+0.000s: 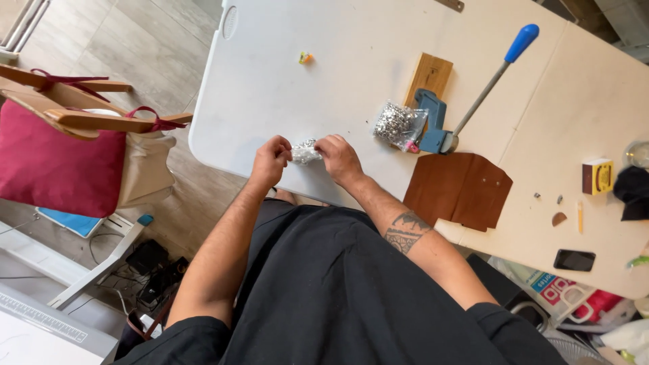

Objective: Assembling leather products by folding pieces and using a hand press to attach hardware.

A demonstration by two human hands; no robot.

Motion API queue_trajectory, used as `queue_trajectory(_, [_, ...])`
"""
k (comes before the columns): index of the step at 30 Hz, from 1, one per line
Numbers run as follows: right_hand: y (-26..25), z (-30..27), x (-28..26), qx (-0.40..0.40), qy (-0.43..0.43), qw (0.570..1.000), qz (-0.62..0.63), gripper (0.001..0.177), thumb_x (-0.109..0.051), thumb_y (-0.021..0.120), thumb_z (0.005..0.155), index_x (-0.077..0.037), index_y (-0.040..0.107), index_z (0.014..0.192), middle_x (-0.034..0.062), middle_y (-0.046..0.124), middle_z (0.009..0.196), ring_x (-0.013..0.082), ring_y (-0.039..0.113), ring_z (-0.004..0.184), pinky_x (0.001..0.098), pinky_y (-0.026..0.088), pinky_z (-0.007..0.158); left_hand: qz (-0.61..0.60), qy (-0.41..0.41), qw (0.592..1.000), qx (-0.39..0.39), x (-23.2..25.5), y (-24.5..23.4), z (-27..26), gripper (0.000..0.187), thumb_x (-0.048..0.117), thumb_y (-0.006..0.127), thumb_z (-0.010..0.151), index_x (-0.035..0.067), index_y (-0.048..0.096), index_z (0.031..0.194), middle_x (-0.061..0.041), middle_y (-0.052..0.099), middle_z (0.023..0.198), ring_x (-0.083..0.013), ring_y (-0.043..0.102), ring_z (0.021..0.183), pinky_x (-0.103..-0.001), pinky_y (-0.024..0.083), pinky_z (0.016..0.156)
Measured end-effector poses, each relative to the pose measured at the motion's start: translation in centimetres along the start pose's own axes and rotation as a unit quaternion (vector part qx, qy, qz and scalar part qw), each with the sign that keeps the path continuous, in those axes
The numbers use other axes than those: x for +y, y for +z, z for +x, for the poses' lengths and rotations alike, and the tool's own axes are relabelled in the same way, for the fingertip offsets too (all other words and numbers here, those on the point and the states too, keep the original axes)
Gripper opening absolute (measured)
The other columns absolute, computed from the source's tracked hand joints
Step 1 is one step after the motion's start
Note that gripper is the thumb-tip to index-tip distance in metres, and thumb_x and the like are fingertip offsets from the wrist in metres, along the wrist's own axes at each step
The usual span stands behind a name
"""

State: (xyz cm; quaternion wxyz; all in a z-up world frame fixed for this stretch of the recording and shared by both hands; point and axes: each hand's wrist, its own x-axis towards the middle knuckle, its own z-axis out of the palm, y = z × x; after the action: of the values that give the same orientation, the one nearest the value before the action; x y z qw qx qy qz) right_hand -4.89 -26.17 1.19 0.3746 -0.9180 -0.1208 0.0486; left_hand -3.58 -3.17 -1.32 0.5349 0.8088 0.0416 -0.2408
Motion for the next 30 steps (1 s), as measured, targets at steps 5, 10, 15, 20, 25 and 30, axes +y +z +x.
queue_trajectory(5, [-0.8, -0.6, -0.6, -0.011, -0.05, 0.998, -0.029, 0.017, -0.018, 0.075, 0.091, -0.009, 0.071, 0.104, 0.0064, 0.065, 0.088, 0.0266, 0.066, 0.09, 0.0383, 0.056, 0.084, 0.03, 0.05, 0.998, -0.009, -2.3, 0.6, 0.9, 0.017, 0.001, 0.07, 0.093, 0.016, 0.074, 0.1, -0.001, 0.072, 0.078, -0.0166, 0.067, 0.069, -0.031, 0.055, 0.069])
queue_trajectory(10, [0.5, -1.1, 0.6, -0.006, -0.056, 0.997, -0.054, 0.018, -0.022, 0.074, 0.093, -0.008, 0.072, 0.103, 0.007, 0.064, 0.09, 0.0271, 0.064, 0.091, 0.0386, 0.056, 0.085, 0.046, 0.132, 0.99, 0.004, -2.2, 0.6, 0.5, 0.025, 0.004, 0.088, 0.075, 0.013, 0.077, 0.097, 0.0, 0.067, 0.08, -0.0157, 0.065, 0.07, -0.029, 0.055, 0.067])
queue_trajectory(15, [1.1, -1.1, 0.9, -0.012, -0.048, 0.995, -0.085, 0.015, -0.026, 0.069, 0.097, -0.012, 0.072, 0.1, 0.0038, 0.062, 0.09, 0.0253, 0.063, 0.09, 0.0378, 0.055, 0.083, 0.103, 0.142, 0.983, 0.049, -2.3, 1.9, 0.7, 0.015, 0.008, 0.085, 0.082, 0.014, 0.077, 0.093, -0.002, 0.064, 0.081, -0.0224, 0.068, 0.078, -0.033, 0.058, 0.073])
queue_trajectory(20, [0.9, -0.6, 0.2, 0.012, -0.031, 0.997, -0.072, 0.014, -0.023, 0.069, 0.096, -0.01, 0.071, 0.091, 0.0054, 0.059, 0.094, 0.0296, 0.061, 0.093, 0.0428, 0.054, 0.082, 0.219, 0.137, 0.963, 0.073, 0.7, 1.4, -0.2, 0.01, 0.013, 0.081, 0.088, 0.007, 0.072, 0.087, -0.007, 0.056, 0.1, -0.0328, 0.061, 0.101, -0.044, 0.057, 0.084])
queue_trajectory(25, [-0.4, -0.3, -0.9, 0.006, -0.002, 0.998, -0.058, 0.011, -0.024, 0.069, 0.098, -0.015, 0.074, 0.095, 0.003, 0.061, 0.083, 0.0261, 0.063, 0.088, 0.041, 0.051, 0.082, 0.366, 0.305, 0.872, 0.109, 3.9, 1.1, -0.9, 0.02, 0.018, 0.088, 0.076, 0.019, 0.076, 0.092, 0.0, 0.059, 0.105, -0.0247, 0.056, 0.109, -0.037, 0.049, 0.085])
queue_trajectory(30, [-0.5, 0.2, 0.0, -0.011, -0.007, 0.998, -0.066, 0.014, -0.033, 0.069, 0.098, -0.02, 0.074, 0.096, -0.0001, 0.066, 0.082, 0.0225, 0.064, 0.089, 0.0377, 0.051, 0.084, 0.386, 0.314, 0.862, 0.102, 1.1, 2.4, 0.5, 0.013, 0.024, 0.084, 0.081, 0.022, 0.072, 0.075, 0.006, 0.064, 0.074, -0.0153, 0.059, 0.087, -0.029, 0.046, 0.076])
